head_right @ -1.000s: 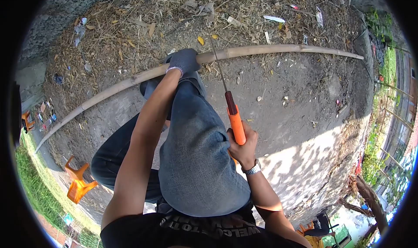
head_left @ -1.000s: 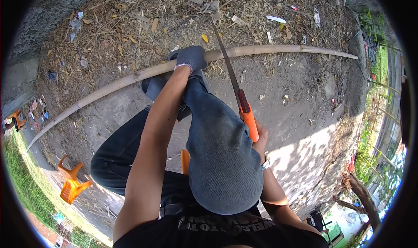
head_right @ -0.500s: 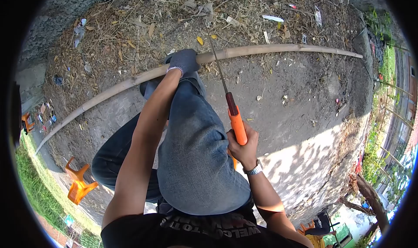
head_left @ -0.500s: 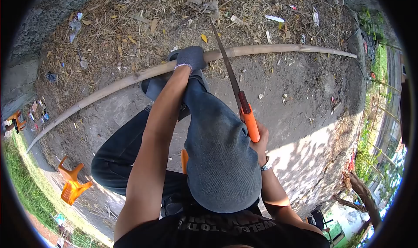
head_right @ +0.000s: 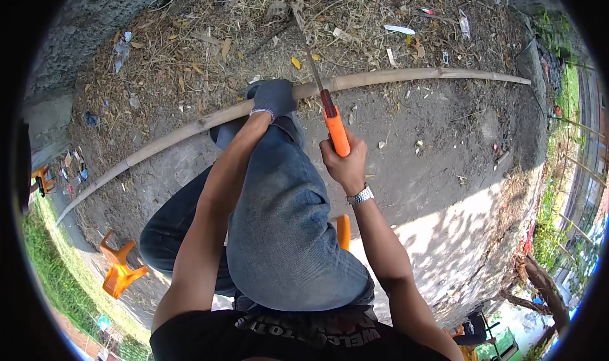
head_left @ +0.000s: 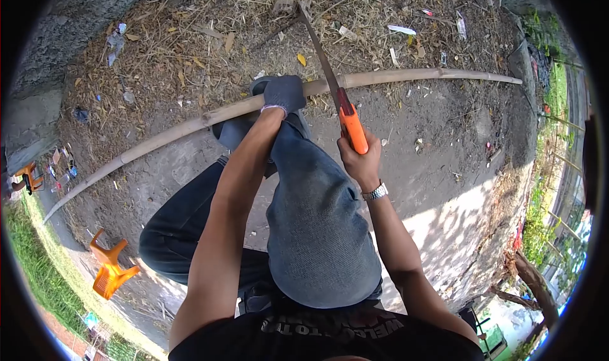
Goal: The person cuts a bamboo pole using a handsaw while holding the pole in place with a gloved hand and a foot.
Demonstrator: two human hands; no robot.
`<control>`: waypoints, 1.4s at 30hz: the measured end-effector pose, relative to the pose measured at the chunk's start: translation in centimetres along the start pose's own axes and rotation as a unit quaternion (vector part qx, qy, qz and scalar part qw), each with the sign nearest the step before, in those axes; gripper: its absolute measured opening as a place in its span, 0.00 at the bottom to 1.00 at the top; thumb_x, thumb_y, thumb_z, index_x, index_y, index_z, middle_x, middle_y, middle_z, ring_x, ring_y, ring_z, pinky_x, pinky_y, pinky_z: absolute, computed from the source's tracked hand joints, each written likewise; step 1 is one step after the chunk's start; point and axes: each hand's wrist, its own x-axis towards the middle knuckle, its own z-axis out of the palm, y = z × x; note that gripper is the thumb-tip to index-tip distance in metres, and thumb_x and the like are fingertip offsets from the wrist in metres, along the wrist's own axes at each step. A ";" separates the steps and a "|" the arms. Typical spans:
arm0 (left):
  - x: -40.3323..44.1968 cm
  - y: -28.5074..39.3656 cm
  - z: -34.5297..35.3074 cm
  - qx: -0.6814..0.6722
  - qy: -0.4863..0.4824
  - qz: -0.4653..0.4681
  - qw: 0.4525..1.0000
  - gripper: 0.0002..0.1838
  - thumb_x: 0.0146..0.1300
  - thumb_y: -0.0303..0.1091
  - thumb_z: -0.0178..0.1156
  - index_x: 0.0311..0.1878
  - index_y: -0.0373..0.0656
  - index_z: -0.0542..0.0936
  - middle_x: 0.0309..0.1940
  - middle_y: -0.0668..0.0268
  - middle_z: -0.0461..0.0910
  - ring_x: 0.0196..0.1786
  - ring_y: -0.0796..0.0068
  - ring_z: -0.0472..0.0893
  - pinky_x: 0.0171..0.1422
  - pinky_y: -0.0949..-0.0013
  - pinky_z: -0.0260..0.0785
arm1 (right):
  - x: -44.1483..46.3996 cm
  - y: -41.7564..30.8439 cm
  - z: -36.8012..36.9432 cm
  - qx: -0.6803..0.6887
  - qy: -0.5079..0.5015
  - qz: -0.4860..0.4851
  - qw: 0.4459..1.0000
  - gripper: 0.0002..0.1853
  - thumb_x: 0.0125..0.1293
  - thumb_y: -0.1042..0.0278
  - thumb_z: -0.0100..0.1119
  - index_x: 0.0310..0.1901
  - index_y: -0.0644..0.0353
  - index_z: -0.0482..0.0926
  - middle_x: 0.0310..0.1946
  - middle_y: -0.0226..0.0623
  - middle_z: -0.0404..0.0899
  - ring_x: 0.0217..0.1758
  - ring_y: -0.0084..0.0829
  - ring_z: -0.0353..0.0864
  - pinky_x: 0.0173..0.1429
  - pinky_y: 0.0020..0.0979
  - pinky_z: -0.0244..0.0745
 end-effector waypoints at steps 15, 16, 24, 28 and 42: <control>0.0 -0.5 0.5 -0.017 0.022 0.007 1.000 0.18 0.54 0.40 0.70 0.47 0.42 0.91 0.42 0.48 0.91 0.47 0.48 0.91 0.56 0.50 0.83 | -9.5 3.5 -3.0 0.042 0.018 0.027 0.999 0.05 0.59 0.72 0.67 0.34 0.62 0.81 0.19 0.29 0.78 0.21 0.22 0.76 0.31 0.30 0.74; -0.1 -0.4 0.6 -0.016 0.029 0.013 0.999 0.18 0.54 0.40 0.70 0.47 0.42 0.91 0.41 0.49 0.91 0.46 0.48 0.91 0.56 0.50 0.83 | -8.0 3.9 -2.3 0.038 0.028 0.011 0.999 0.05 0.59 0.72 0.67 0.35 0.63 0.81 0.19 0.29 0.78 0.20 0.22 0.74 0.30 0.31 0.73; 0.4 -0.8 0.9 -0.017 0.029 0.017 0.999 0.19 0.53 0.42 0.71 0.47 0.43 0.91 0.43 0.49 0.91 0.48 0.49 0.91 0.56 0.50 0.83 | -4.5 2.5 -1.8 0.043 0.001 0.003 0.999 0.06 0.60 0.73 0.66 0.37 0.64 0.82 0.20 0.29 0.76 0.24 0.19 0.74 0.31 0.30 0.72; 0.8 -1.1 0.3 -0.024 0.001 0.022 0.999 0.20 0.54 0.43 0.71 0.47 0.43 0.91 0.43 0.49 0.91 0.48 0.49 0.91 0.57 0.49 0.83 | -11.4 1.7 -5.1 0.018 -0.012 0.036 0.999 0.06 0.59 0.74 0.67 0.37 0.64 0.82 0.22 0.27 0.77 0.26 0.17 0.76 0.33 0.27 0.73; 0.1 -0.6 0.3 -0.011 0.043 0.020 0.999 0.16 0.55 0.41 0.69 0.43 0.43 0.92 0.39 0.49 0.91 0.44 0.47 0.91 0.52 0.48 0.83 | -8.7 4.2 -3.0 0.068 0.006 0.045 0.997 0.04 0.59 0.75 0.66 0.35 0.64 0.81 0.20 0.28 0.76 0.23 0.19 0.73 0.31 0.29 0.72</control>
